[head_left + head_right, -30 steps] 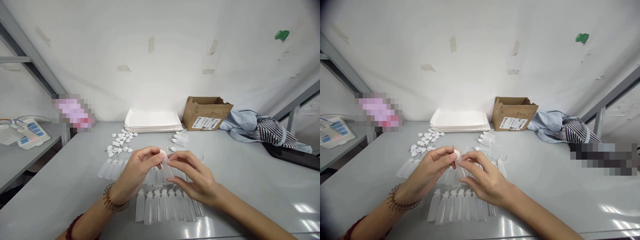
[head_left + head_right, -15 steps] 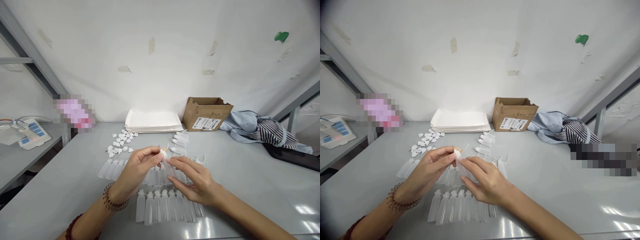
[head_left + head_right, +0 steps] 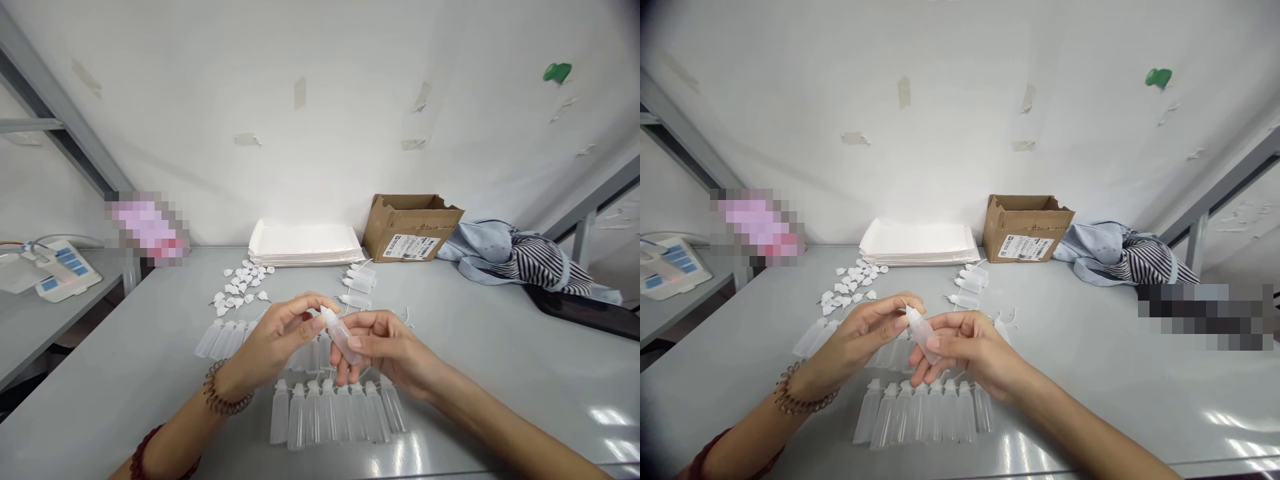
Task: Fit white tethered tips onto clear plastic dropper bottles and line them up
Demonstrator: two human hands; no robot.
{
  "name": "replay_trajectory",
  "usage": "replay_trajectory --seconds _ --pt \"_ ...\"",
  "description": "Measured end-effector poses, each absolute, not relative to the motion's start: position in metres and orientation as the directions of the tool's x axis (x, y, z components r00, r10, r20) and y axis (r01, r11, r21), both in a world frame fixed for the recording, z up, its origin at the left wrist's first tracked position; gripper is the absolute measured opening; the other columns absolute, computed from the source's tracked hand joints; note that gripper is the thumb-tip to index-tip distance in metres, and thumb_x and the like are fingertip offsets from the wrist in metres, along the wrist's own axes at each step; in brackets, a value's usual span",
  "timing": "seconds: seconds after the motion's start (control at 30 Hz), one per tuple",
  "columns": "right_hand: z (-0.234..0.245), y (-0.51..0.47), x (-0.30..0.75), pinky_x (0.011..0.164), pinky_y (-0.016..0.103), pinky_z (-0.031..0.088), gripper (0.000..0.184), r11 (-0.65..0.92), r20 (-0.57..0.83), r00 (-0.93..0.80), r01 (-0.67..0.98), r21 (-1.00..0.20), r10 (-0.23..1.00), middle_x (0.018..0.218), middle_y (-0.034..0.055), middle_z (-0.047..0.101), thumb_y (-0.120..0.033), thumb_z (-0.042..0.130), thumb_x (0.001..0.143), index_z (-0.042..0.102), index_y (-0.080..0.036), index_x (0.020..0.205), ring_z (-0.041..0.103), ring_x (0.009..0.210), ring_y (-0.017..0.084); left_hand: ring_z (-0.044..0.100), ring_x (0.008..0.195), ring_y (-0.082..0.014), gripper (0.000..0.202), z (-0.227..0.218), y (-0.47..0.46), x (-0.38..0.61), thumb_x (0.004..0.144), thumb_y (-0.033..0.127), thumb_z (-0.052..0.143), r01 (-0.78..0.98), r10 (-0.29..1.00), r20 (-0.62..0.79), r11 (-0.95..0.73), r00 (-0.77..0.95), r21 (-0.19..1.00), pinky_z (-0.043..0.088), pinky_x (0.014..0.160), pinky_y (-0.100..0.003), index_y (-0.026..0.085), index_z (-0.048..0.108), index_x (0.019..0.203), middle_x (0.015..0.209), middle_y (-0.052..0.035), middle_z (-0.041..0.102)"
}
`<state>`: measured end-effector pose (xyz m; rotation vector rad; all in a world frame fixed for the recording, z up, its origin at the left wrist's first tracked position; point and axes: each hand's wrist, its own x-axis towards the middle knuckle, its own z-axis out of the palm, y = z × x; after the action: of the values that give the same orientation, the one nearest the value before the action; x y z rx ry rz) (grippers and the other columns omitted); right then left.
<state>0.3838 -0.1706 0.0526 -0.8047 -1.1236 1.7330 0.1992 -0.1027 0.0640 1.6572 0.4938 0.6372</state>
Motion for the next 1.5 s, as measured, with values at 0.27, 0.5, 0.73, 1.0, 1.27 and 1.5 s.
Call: replay_trajectory --seconds 0.27,0.5,0.73,1.0,1.27,1.5 --pt "0.043 -0.177 0.380 0.068 0.028 0.054 0.026 0.211 0.195 -0.174 0.081 -0.974 0.965 0.087 0.0062 0.069 -0.023 0.058 0.087 0.061 -0.015 0.111 0.066 0.073 0.015 0.053 0.079 -0.0141 0.022 0.062 -0.102 0.201 0.091 0.037 0.050 0.071 0.762 0.147 -0.245 0.631 0.967 0.043 0.075 -0.025 0.021 0.064 0.096 0.084 -0.0001 0.059" --pt "0.020 -0.179 0.377 0.062 0.030 0.053 0.033 0.614 0.658 -0.208 0.629 -0.477 0.724 0.088 0.0123 0.066 -0.011 0.050 0.088 0.052 -0.010 0.121 0.062 0.073 0.018 0.049 0.065 -0.0120 0.024 0.056 -0.106 0.206 0.088 0.034 0.054 0.187 0.805 0.239 -0.393 0.543 0.900 0.041 0.062 -0.022 0.018 0.060 0.072 0.067 0.0017 0.056" --pt "0.042 -0.176 0.378 0.058 0.024 0.055 0.023 -0.034 -0.006 -0.218 -0.125 -0.992 0.976 0.075 0.0036 0.065 -0.029 0.058 0.087 0.067 -0.012 0.101 0.063 0.060 0.011 0.053 0.066 -0.0113 0.020 0.055 -0.101 0.203 0.090 0.026 0.051 0.166 0.740 0.285 -0.471 0.609 0.867 0.043 0.062 -0.021 0.017 0.062 0.076 0.071 0.0005 0.059" --pt "0.042 -0.171 0.382 0.041 0.013 0.048 0.028 -0.432 -0.147 -0.499 -0.523 -0.734 0.854 0.071 0.0043 0.063 -0.034 0.068 0.079 0.069 -0.006 0.085 0.060 0.048 0.007 0.055 0.067 -0.0108 0.015 0.060 -0.101 0.199 0.089 0.022 0.053 -0.064 0.630 0.273 -0.334 0.727 0.940 0.045 0.063 -0.021 0.017 0.064 0.082 0.074 -0.0001 0.057" --pt "0.037 -0.179 0.381 0.054 0.025 0.052 0.025 0.411 0.395 -0.129 0.420 -0.809 0.910 0.073 0.0039 0.060 -0.023 0.054 0.089 0.060 -0.011 0.110 0.058 0.060 0.013 0.049 0.062 -0.0107 0.026 0.054 -0.101 0.205 0.089 0.032 0.052 0.151 0.765 0.228 -0.389 0.602 0.909 0.042 0.061 -0.021 0.017 0.058 0.070 0.065 0.0020 0.055" --pt "0.024 -0.177 0.382 0.052 0.027 0.049 0.031 0.644 0.694 -0.301 0.701 -0.304 0.655 0.081 0.0103 0.061 -0.012 0.047 0.091 0.047 -0.009 0.122 0.056 0.065 0.017 0.046 0.059 -0.0098 0.027 0.051 -0.100 0.206 0.089 0.032 0.051 0.161 0.755 0.218 -0.393 0.618 0.905 0.040 0.058 -0.020 0.017 0.057 0.068 0.061 0.0032 0.051"
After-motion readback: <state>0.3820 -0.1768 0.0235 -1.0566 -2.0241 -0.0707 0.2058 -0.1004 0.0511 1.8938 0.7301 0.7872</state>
